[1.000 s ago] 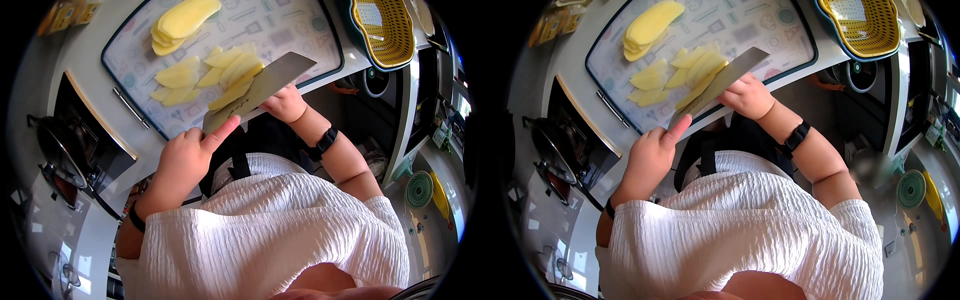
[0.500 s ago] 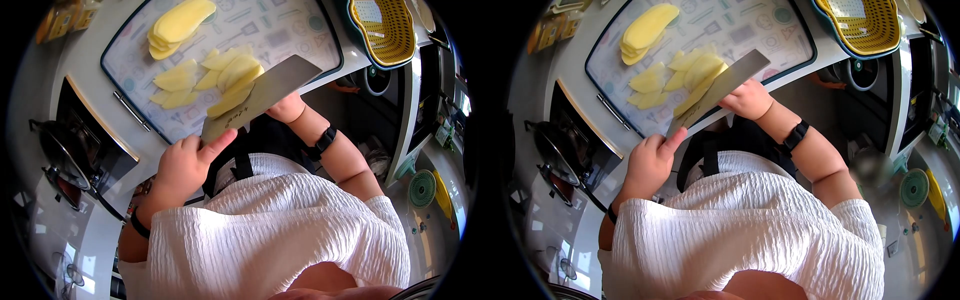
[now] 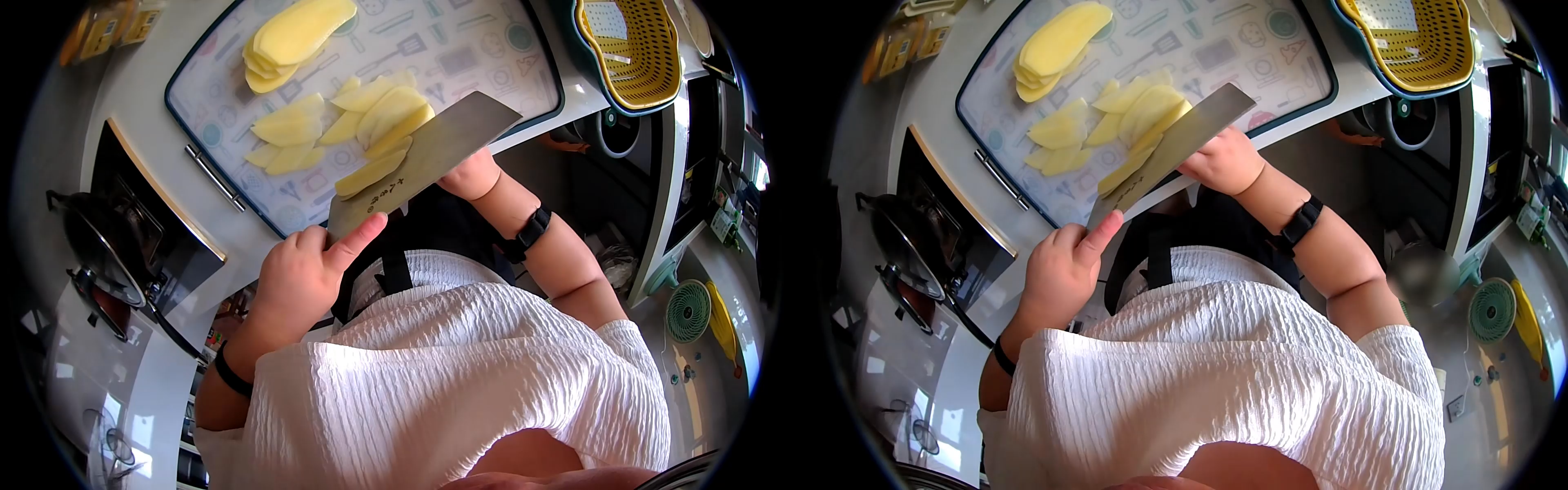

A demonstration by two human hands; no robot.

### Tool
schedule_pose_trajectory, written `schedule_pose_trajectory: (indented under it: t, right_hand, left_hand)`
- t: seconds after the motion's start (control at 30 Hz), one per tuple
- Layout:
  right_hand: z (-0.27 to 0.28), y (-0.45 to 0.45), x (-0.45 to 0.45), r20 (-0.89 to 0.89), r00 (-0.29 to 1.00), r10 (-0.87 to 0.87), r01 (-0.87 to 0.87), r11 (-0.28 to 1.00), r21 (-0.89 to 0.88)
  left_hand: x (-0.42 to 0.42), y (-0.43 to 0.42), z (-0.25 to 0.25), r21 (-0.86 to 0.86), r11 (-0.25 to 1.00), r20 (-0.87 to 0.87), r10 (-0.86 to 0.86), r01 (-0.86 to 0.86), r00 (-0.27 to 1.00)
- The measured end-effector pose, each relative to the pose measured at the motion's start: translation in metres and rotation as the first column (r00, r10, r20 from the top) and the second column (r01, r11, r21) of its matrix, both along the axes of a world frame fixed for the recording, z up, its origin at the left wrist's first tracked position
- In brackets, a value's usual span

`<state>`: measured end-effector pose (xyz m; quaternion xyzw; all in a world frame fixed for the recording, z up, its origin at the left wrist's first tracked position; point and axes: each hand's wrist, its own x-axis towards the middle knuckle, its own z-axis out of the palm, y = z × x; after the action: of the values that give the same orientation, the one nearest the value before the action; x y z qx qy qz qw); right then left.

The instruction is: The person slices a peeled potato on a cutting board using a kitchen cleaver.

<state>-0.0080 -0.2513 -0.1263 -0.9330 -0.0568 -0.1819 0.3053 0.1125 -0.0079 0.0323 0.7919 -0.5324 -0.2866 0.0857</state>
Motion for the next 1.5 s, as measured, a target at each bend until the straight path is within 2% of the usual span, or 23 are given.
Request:
schedule_pose_trajectory:
  t: [0.27, 0.37, 0.57, 0.77, 0.87, 1.07, 1.17, 1.27, 1.4, 1.5]
  right_hand:
    - [-0.004, 0.000, -0.003, 0.017, 1.000, 0.004, -0.003, 1.000, -0.020]
    - [-0.002, -0.003, -0.002, -0.110, 0.993, 0.047, -0.034, 0.992, 0.121]
    - [-0.004, -0.003, -0.005, -0.106, 0.993, 0.047, -0.041, 0.997, 0.058]
    - [-0.003, -0.005, 0.001, -0.012, 0.998, 0.066, -0.065, 0.995, 0.071]
    - [0.005, -0.006, 0.002, 0.038, 0.997, 0.060, -0.060, 0.998, 0.020]
    - [0.007, -0.003, 0.008, 0.096, 0.995, 0.035, -0.038, 0.999, 0.030]
    - [0.008, -0.005, 0.007, 0.068, 0.996, 0.055, -0.056, 0.998, 0.023]
    - [0.004, -0.007, 0.002, -0.004, 0.997, 0.079, -0.078, 0.996, 0.038]
    - [-0.006, -0.002, 0.000, -0.182, 0.981, 0.064, -0.015, 0.966, 0.258]
    - [-0.009, 0.000, -0.001, -0.229, 0.971, 0.068, 0.011, 0.945, 0.328]
  left_hand:
    - [-0.001, 0.001, -0.001, 0.007, 1.000, 0.001, 0.001, -0.001, 1.000]
    - [0.000, -0.001, 0.000, 0.000, 1.000, 0.003, 0.011, -0.011, 1.000]
    - [0.003, -0.006, 0.003, 0.033, 0.999, -0.004, 0.017, -0.017, 1.000]
    - [0.005, -0.009, -0.009, -0.040, 0.999, -0.019, 0.019, -0.019, 1.000]
    - [0.008, -0.016, -0.020, -0.087, 0.996, -0.037, 0.017, -0.020, 0.999]
    - [0.010, -0.035, -0.045, -0.054, 0.998, -0.021, 0.029, -0.030, 0.999]
    - [0.010, -0.029, -0.049, -0.153, 0.988, -0.014, 0.035, -0.037, 0.999]
    - [0.007, -0.018, -0.036, -0.121, 0.992, -0.022, -0.020, 0.017, 1.000]
    - [0.000, -0.006, -0.014, -0.059, 0.998, -0.014, 0.023, -0.024, 1.000]
    - [-0.002, 0.002, -0.017, -0.138, 0.990, 0.009, 0.033, -0.031, 0.999]
